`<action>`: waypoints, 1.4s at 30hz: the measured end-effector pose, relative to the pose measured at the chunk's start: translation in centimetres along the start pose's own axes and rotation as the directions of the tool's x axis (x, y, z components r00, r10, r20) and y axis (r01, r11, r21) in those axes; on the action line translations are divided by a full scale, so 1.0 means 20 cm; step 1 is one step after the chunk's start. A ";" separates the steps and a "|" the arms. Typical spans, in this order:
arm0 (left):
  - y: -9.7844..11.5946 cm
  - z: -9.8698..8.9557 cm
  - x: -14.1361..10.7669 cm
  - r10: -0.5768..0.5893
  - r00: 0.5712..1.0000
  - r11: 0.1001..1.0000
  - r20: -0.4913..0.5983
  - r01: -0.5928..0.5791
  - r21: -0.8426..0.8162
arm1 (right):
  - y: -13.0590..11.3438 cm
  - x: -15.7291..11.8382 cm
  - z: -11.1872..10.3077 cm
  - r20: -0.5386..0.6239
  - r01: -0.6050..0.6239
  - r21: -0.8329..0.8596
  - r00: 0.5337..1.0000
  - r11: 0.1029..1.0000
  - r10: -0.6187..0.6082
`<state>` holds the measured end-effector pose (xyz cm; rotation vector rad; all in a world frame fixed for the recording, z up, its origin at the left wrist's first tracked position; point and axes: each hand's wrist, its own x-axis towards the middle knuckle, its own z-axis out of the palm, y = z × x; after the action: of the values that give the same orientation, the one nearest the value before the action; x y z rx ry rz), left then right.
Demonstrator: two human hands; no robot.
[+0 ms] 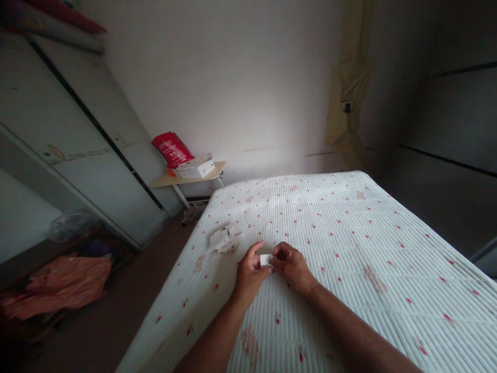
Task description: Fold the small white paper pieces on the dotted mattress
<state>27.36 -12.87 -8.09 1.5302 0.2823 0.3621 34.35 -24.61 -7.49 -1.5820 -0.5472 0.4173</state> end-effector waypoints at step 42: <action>0.07 -0.20 -0.11 0.207 0.847 0.252 0.489 -0.529 0.810 | -0.05 -0.02 0.00 0.055 0.088 -0.786 0.996 0.612 -0.072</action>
<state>23.74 -10.08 -6.88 2.8407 -0.2078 0.3538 33.97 -24.82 -6.58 -2.4021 -0.8928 0.0973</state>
